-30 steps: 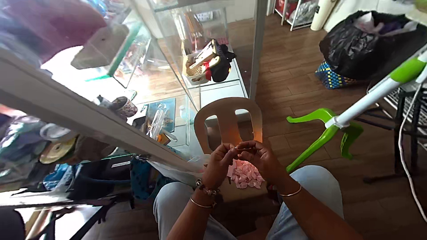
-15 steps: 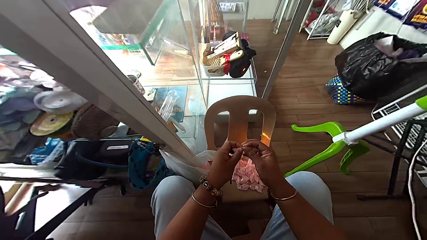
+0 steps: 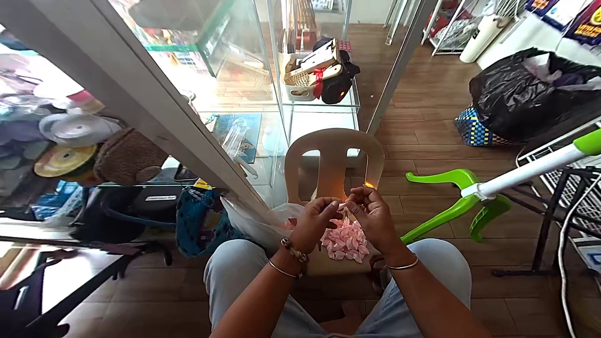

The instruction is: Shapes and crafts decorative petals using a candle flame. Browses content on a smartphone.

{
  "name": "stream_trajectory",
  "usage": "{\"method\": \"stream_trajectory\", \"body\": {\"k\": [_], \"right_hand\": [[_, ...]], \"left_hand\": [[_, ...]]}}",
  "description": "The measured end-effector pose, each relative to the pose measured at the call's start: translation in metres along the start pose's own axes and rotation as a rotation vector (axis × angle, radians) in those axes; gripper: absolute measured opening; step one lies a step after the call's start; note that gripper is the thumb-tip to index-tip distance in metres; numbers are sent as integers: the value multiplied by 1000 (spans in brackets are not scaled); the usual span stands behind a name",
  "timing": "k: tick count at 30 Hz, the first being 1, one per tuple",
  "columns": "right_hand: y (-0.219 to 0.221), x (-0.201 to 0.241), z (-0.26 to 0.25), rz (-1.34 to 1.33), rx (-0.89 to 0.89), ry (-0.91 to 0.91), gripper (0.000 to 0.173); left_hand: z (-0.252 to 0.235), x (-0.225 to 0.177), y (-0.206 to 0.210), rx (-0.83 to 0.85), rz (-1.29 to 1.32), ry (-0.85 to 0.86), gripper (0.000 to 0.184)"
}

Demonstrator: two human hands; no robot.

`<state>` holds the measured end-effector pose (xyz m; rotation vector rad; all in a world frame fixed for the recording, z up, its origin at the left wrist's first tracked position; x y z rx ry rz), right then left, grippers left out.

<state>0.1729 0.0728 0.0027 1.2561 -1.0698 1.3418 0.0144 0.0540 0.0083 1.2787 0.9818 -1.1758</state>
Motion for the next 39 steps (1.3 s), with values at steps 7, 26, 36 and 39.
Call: {"method": "stream_trajectory", "body": {"k": [7,26,36,39], "right_hand": [[-38,-9,7,140,-108,140,38],[-74,-6,21,288,-199,171,44],[-64,0,21,303,-180,150,41],[-64,-1,19,319,-176,157,41]], "left_hand": [[1,17,4,38,59,-159,15],[-26,101,-29,337,-1093,-286,39],[-17,123,-26,598,-1395,-285,45],[-16,128,-15,719,-1551,-211,37]]}}
Point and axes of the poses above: each hand's wrist, its own z-axis away from the middle knuckle, its own y-axis out of the palm, x = y × z, the point moved 3 cm from there along -z, towards the middle knuckle, and after that the axes turned 12 degrees about y, right-handed, at the moved point
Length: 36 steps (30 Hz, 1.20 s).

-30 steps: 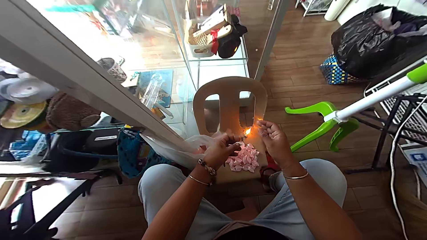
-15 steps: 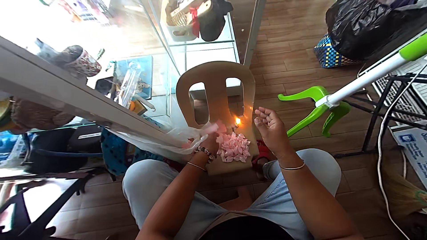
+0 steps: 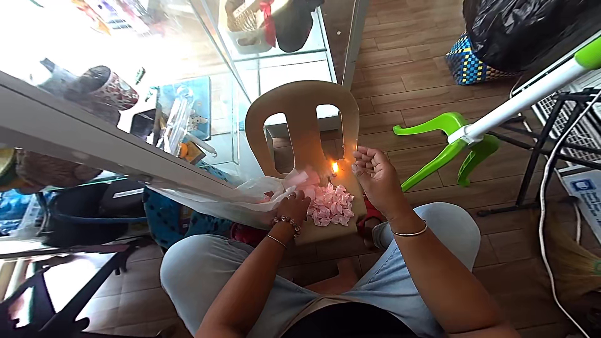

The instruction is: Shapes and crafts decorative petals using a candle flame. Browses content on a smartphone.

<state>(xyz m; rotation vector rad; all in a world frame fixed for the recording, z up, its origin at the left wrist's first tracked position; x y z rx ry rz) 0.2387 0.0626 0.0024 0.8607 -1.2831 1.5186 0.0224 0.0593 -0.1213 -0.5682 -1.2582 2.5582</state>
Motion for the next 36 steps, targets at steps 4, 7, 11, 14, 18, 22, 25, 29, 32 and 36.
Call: {"method": "stream_trajectory", "body": {"k": [4,7,11,14,18,22,25,29,32,36], "right_hand": [[0,-4,-4,5,-21,-7,40],[2,-9,-9,24,-31,2,39],[15,-17,-13,12,114,153,39],[33,-20,-10,-116,342,349,39],[47,-16,-4,-313,462,546,25],[51,-18,-6,-363,443,585,10],[55,-20,-6,-360,415,606,10],[59,-19,-1,-383,458,611,9],[59,-17,2,-421,489,606,8],[55,-15,3,-403,492,567,10]], "left_hand": [[0,0,-7,-68,66,-39,24],[13,-6,-32,-222,356,-88,28],[38,-15,-61,-539,858,7,22],[55,-19,-71,-575,1194,50,13],[63,-18,-78,-593,1297,58,9],[67,-16,-77,-740,867,122,39],[72,-26,-76,-801,341,250,42],[74,-35,-64,-949,13,383,17],[77,-35,-64,-1015,-26,367,15],[77,-35,-65,-1036,-115,303,13]]}}
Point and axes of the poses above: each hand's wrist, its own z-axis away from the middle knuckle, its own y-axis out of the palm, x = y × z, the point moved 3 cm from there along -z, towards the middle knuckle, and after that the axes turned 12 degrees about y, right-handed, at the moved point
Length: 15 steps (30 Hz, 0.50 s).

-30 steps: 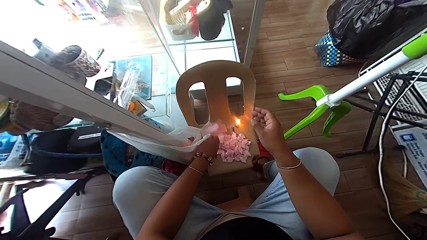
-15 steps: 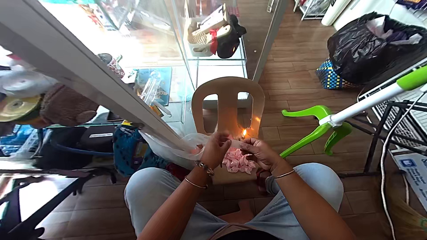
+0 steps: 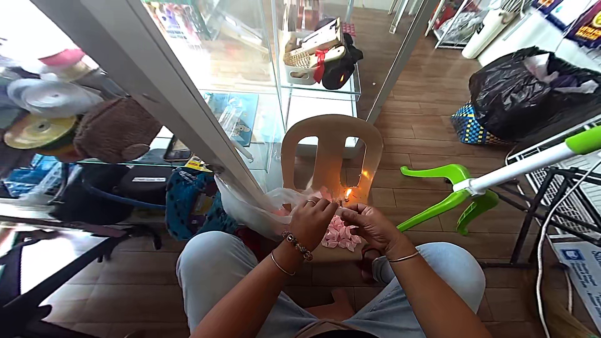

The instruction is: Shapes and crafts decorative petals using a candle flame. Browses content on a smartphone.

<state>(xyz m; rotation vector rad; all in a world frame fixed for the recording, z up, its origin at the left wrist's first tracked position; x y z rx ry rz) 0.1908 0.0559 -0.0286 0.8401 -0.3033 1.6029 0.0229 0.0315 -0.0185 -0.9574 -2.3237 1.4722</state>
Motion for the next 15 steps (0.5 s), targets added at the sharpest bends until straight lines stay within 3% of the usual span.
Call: {"method": "stream_trajectory", "body": {"k": [5,7,11,15], "right_hand": [[-2,1,1,69,-46,-45,9],[-2,1,2,88,-55,-55,9],[-7,5,5,134,-40,-73,10],[-10,8,7,155,-20,-100,9]], "left_hand": [[1,-9,6,-19,-83,69,12],[-1,-10,4,28,-11,17,13],[-16,-1,-17,444,543,-381,29],[-14,12,-15,414,988,-586,22]]}}
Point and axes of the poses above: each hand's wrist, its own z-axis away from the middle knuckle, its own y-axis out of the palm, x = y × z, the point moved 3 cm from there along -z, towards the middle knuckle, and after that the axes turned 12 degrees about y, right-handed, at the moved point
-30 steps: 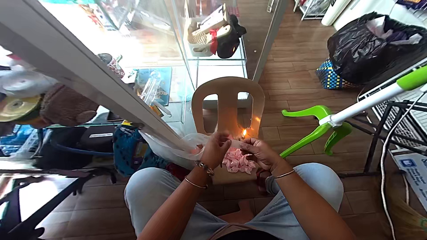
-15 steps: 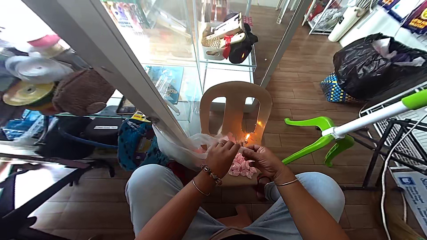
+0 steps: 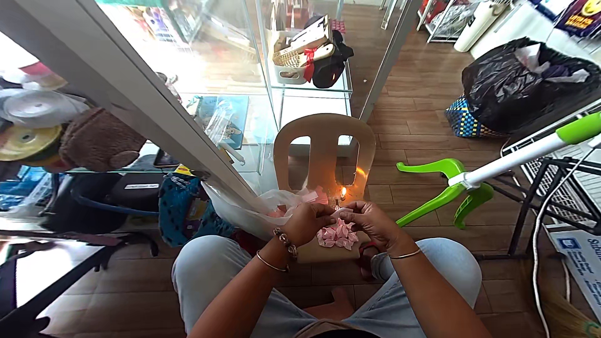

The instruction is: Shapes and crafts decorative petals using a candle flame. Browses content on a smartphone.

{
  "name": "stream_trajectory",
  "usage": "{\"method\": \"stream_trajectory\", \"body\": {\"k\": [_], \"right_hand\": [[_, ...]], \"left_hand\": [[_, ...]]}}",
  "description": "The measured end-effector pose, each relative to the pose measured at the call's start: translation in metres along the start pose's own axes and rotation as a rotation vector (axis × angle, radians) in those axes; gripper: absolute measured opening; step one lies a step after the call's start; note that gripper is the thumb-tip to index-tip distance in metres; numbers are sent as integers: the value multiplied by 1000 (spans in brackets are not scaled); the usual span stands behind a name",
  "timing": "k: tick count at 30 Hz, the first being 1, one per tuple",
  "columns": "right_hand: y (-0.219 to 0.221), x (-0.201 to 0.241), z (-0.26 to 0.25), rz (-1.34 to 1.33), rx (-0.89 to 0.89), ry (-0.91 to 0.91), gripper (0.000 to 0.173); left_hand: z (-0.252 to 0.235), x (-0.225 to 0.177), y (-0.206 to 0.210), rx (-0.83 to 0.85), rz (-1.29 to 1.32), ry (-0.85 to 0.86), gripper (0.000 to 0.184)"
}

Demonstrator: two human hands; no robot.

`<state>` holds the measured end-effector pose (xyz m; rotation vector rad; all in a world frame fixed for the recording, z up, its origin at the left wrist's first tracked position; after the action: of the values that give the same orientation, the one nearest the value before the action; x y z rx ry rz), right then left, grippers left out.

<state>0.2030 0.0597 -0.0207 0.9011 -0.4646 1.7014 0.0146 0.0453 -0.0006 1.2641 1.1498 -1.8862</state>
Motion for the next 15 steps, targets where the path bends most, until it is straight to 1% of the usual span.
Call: {"method": "stream_trajectory", "body": {"k": [4,6,8,10,12,13,15], "right_hand": [[-1,3,1,42,-18,-73,9],[-1,4,1,93,-33,-139,11],[-1,3,1,181,-79,-288,12],[3,1,4,340,-171,-524,16],[11,-3,5,521,-269,-759,17],[14,-5,6,601,-308,-831,17],[20,-9,4,744,-382,-912,18]], "left_hand": [[1,3,0,-31,170,24,17],[2,4,2,-67,244,29,14],[3,4,3,-123,314,-38,13],[2,6,4,-193,424,-138,13],[2,8,6,-256,593,-224,15],[2,9,6,-280,672,-254,16],[1,9,6,-307,787,-280,17]]}}
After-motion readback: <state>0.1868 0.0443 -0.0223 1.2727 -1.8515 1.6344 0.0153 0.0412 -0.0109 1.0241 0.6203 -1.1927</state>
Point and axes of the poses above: each hand's wrist, its own z-axis away from the middle knuckle, its own y-axis out of the palm, x = y × z, the point moved 3 cm from there along -z, towards the middle knuckle, and after that the axes turned 12 degrees about y, right-handed, at the moved point
